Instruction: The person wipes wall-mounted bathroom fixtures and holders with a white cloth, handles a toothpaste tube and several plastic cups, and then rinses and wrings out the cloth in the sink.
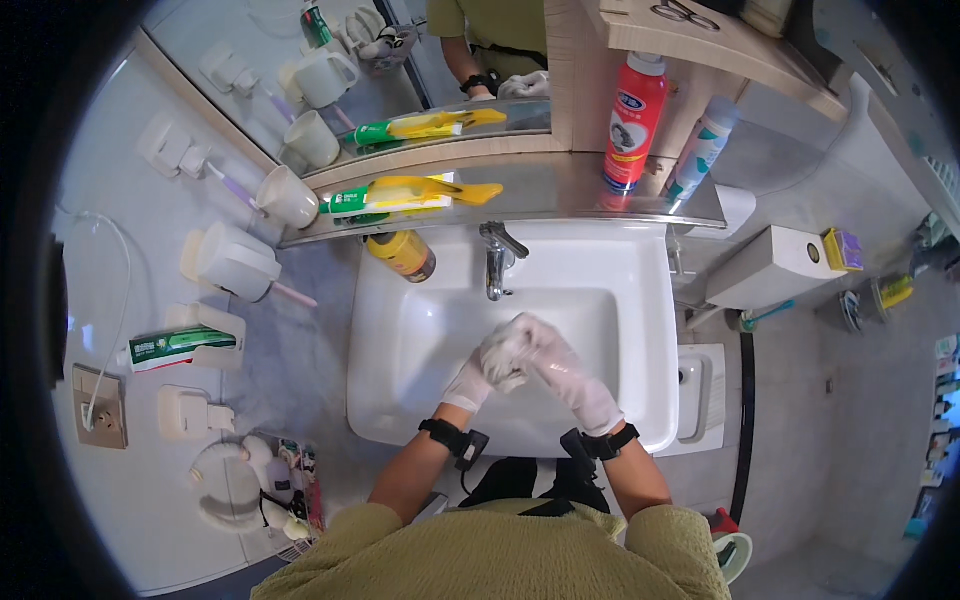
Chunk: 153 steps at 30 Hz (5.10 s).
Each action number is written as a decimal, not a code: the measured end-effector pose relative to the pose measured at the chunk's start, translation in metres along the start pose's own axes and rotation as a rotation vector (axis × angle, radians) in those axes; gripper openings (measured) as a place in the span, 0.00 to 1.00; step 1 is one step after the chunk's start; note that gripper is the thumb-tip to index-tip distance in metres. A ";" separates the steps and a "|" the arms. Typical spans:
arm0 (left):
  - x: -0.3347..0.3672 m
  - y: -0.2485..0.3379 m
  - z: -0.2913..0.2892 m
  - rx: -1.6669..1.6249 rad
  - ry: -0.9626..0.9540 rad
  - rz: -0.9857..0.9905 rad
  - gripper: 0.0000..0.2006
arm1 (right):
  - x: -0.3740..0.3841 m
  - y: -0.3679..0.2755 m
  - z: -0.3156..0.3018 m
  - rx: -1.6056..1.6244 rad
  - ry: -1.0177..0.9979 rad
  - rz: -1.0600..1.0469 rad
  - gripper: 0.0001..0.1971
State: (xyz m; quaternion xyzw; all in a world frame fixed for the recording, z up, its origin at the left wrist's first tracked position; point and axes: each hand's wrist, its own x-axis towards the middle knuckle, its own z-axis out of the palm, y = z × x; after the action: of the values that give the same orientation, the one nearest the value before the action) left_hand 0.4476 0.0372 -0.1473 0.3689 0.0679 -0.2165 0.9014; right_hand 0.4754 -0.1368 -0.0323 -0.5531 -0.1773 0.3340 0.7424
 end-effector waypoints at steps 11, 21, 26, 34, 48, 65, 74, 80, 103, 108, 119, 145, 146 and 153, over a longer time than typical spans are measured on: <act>0.005 0.011 0.084 -0.575 -0.005 -0.242 0.24 | -0.011 0.160 -0.074 0.553 0.393 -0.001 0.36; -0.013 -0.006 0.048 -0.129 -0.033 -0.459 0.27 | -0.004 0.114 -0.052 0.669 0.417 -0.053 0.28; 0.018 0.012 0.060 0.961 -0.079 -0.513 0.25 | 0.002 0.091 -0.063 0.325 0.314 0.097 0.11; 0.068 -0.044 0.061 2.095 -0.218 -0.195 0.17 | 0.016 0.127 -0.084 -0.434 0.802 0.288 0.25; 0.006 0.011 0.049 0.781 0.041 -0.117 0.35 | -0.002 0.015 -0.034 -0.179 0.472 -0.138 0.14; -0.009 0.017 0.158 0.430 0.446 0.564 0.11 | -0.026 0.015 0.008 0.957 0.879 -0.330 0.17; -0.025 0.047 0.159 1.464 -0.233 1.262 0.16 | -0.006 -0.042 -0.035 0.738 0.098 0.421 0.14; -0.024 0.056 0.155 1.613 -0.612 1.312 0.13 | 0.024 -0.074 -0.014 0.059 0.015 0.635 0.18; 0.022 0.012 0.122 1.506 -0.643 -0.500 0.17 | 0.063 0.066 -0.034 -1.106 -0.011 0.802 0.17; 0.045 -0.051 0.055 1.379 -0.668 -0.242 0.24 | 0.055 0.070 -0.037 -1.227 0.155 0.757 0.18; 0.001 0.011 0.118 1.707 -1.023 0.209 0.12 | 0.029 0.075 -0.047 -1.229 0.083 0.586 0.17; -0.006 0.038 0.192 -0.017 -0.119 -0.283 0.22 | -0.174 -0.022 0.024 -0.112 0.674 -0.313 0.36; -0.008 0.037 0.202 -0.014 -0.172 -0.287 0.23 | -0.179 -0.017 0.008 0.120 0.627 -0.285 0.33; -0.033 0.005 0.255 0.340 -0.112 -0.246 0.21 | -0.254 -0.051 0.005 0.591 0.431 -0.584 0.26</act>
State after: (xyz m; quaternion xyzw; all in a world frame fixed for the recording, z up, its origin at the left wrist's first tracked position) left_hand 0.4106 -0.1256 0.0487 0.4921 0.0248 -0.3531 0.7953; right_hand 0.3060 -0.3176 0.0438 -0.3015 -0.0646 0.0247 0.9510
